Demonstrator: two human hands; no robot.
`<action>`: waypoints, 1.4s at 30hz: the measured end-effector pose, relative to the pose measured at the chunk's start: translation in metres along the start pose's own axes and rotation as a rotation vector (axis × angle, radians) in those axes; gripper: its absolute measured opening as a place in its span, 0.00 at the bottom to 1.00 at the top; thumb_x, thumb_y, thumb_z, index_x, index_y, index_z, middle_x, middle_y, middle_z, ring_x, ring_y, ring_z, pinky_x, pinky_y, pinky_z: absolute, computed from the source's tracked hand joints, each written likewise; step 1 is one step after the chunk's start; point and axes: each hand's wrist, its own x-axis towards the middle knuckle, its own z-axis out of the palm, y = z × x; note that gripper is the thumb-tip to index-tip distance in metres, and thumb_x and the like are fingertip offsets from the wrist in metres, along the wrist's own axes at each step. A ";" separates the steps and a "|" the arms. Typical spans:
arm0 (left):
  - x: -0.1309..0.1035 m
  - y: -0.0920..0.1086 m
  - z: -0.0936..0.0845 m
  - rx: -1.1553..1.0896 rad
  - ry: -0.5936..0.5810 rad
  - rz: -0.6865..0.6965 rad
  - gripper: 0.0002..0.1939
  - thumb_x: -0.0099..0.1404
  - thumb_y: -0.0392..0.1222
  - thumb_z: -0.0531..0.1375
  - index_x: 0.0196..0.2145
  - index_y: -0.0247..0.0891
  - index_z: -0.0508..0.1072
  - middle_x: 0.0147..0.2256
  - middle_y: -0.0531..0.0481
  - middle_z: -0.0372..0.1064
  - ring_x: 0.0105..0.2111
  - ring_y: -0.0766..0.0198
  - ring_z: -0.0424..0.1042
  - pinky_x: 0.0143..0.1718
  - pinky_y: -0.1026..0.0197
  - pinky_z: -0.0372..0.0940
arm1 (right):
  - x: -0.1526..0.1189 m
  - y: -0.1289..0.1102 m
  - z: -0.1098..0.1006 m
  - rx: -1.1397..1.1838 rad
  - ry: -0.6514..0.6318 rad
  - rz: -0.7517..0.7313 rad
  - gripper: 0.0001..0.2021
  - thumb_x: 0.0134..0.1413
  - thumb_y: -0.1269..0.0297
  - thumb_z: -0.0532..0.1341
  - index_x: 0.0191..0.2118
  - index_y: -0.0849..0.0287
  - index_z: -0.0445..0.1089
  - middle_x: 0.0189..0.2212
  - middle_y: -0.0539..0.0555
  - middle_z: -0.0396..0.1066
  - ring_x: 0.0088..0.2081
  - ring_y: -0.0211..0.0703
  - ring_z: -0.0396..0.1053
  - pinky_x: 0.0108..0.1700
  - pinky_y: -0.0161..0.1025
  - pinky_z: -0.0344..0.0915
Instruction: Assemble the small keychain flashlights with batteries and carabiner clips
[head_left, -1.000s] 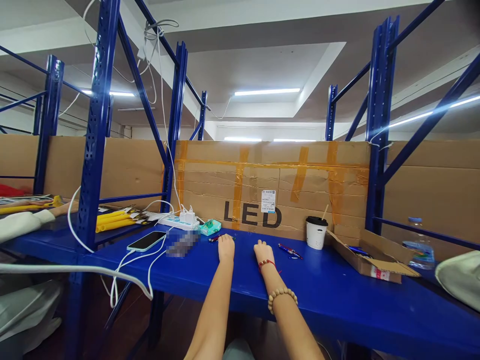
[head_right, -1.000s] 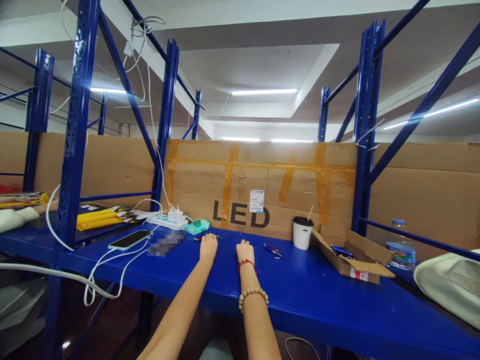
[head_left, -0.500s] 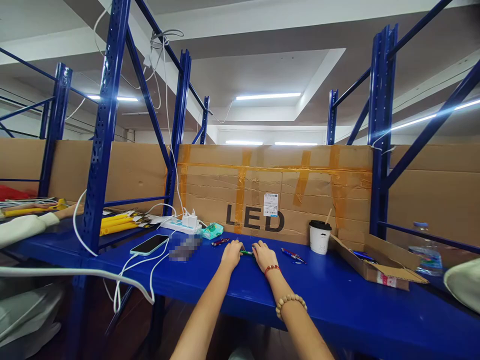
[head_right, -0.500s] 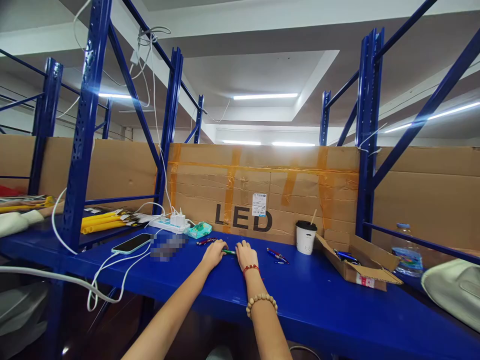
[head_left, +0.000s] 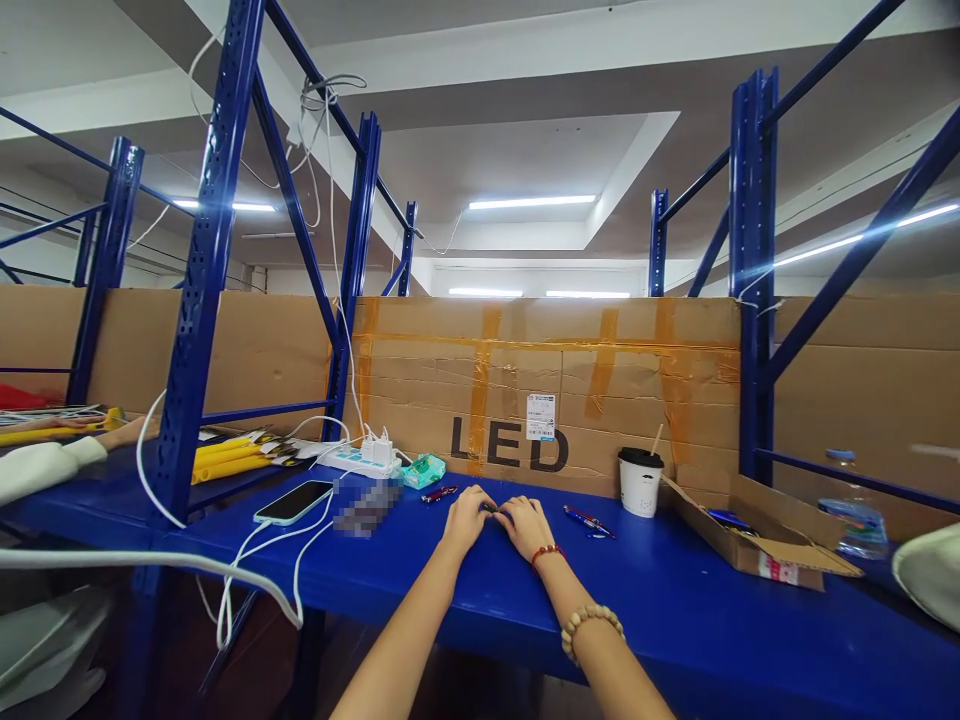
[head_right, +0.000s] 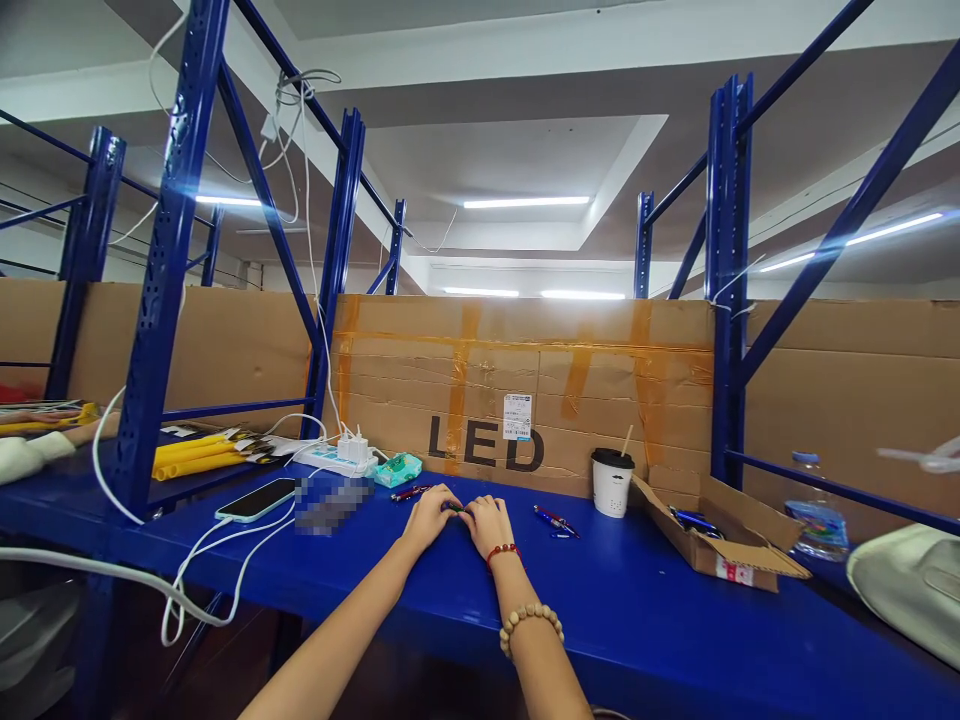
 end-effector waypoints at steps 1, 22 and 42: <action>0.000 0.000 0.000 -0.008 0.004 -0.008 0.11 0.56 0.29 0.56 0.35 0.40 0.72 0.37 0.52 0.68 0.40 0.65 0.66 0.41 0.66 0.60 | 0.000 0.001 0.001 0.021 -0.004 0.014 0.12 0.59 0.64 0.49 0.37 0.58 0.70 0.36 0.54 0.72 0.42 0.42 0.65 0.45 0.40 0.53; 0.001 -0.004 0.004 -0.312 0.021 -0.144 0.09 0.51 0.30 0.59 0.29 0.41 0.75 0.33 0.50 0.72 0.37 0.59 0.68 0.42 0.60 0.59 | 0.004 0.002 0.002 0.320 -0.086 0.127 0.19 0.59 0.56 0.46 0.31 0.55 0.72 0.30 0.52 0.73 0.33 0.40 0.68 0.31 0.33 0.54; 0.014 -0.006 0.006 -1.194 -0.046 -0.528 0.28 0.60 0.50 0.41 0.44 0.29 0.70 0.42 0.40 0.70 0.38 0.59 0.70 0.39 0.62 0.59 | 0.005 0.007 0.005 0.445 -0.136 0.192 0.19 0.55 0.53 0.49 0.29 0.56 0.74 0.30 0.53 0.74 0.32 0.41 0.67 0.32 0.33 0.55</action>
